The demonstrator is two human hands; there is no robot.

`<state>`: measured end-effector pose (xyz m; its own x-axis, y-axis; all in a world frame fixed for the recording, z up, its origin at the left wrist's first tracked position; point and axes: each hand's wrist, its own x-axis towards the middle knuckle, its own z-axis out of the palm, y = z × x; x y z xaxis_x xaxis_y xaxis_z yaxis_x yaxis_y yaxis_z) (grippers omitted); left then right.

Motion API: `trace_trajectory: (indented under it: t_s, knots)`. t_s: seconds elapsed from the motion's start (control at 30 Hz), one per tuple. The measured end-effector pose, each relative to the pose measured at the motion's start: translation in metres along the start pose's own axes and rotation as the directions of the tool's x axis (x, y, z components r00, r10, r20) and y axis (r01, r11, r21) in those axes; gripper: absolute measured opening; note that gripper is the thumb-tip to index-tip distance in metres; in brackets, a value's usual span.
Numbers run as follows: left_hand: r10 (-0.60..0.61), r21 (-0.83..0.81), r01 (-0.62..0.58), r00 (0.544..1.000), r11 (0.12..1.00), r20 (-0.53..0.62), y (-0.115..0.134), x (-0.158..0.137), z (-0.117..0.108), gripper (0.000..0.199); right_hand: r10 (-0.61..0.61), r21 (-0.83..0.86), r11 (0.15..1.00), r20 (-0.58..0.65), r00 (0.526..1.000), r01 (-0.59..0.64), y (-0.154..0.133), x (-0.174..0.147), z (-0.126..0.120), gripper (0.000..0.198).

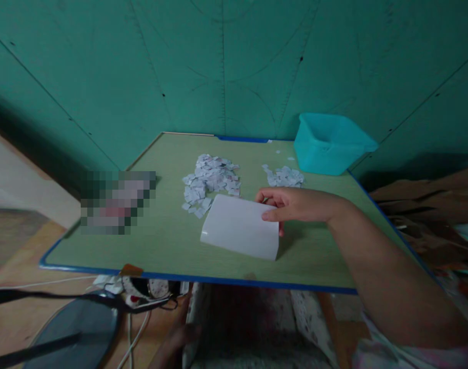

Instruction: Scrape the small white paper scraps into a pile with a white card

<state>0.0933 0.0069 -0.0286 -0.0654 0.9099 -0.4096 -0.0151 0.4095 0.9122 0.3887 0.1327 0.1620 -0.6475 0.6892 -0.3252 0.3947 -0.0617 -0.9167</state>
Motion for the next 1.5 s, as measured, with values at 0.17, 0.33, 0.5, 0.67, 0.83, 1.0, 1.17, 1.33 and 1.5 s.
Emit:
trace_trajectory:
  t_s: [0.17, 0.33, 0.5, 0.67, 0.83, 1.0, 1.17, 1.33, 1.5]
  knots:
    - [-0.039, 0.024, 0.039, 0.999, 0.999, -0.008, -0.001, 0.0, -0.001, 0.04, 0.025, -0.062, 0.998, 0.119, 0.993, -0.017, 0.004, 0.004, 0.008, 0.019]
    - [-0.104, -0.031, 0.105, 0.994, 0.994, 0.043, 0.002, -0.003, 0.0, 0.038, 0.042, -0.09, 0.996, 0.143, 0.989, -0.029, -0.001, 0.005, 0.015, 0.015]
    - [-0.141, 0.008, 0.14, 0.987, 0.99, 0.074, 0.003, -0.002, 0.0, 0.041, 0.046, -0.022, 0.999, 0.167, 0.985, -0.043, -0.01, 0.001, 0.019, 0.015]
    - [-0.122, 0.091, 0.116, 0.99, 0.989, 0.064, 0.002, -0.002, -0.002, 0.052, 0.071, -0.045, 0.997, 0.242, 0.968, -0.062, -0.018, -0.002, 0.025, 0.014]
    - [-0.121, 0.105, 0.115, 0.991, 0.988, 0.052, -0.001, -0.002, -0.002, 0.05, -0.046, 0.008, 0.999, 0.049, 0.998, 0.046, -0.014, -0.002, 0.016, 0.016]
    - [-0.108, 0.106, 0.103, 0.993, 0.989, 0.044, -0.003, 0.001, -0.002, 0.047, -0.102, 0.004, 0.995, -0.074, 0.992, 0.102, -0.007, -0.001, 0.006, 0.02]
    - [-0.114, 0.084, 0.111, 0.993, 0.99, 0.041, -0.003, 0.0, -0.001, 0.045, 0.011, -0.042, 0.999, 0.113, 0.994, -0.006, -0.006, 0.003, 0.017, 0.015]
    - [-0.096, 0.051, 0.093, 0.994, 0.994, 0.045, 0.001, -0.001, 0.001, 0.044, 0.014, -0.018, 1.0, 0.147, 0.989, -0.012, -0.007, 0.004, 0.023, 0.015]
    - [-0.126, 0.057, 0.122, 0.989, 0.991, 0.083, 0.005, -0.006, 0.003, 0.051, 0.02, -0.029, 0.999, 0.135, 0.991, -0.016, -0.009, 0.003, 0.022, 0.016]
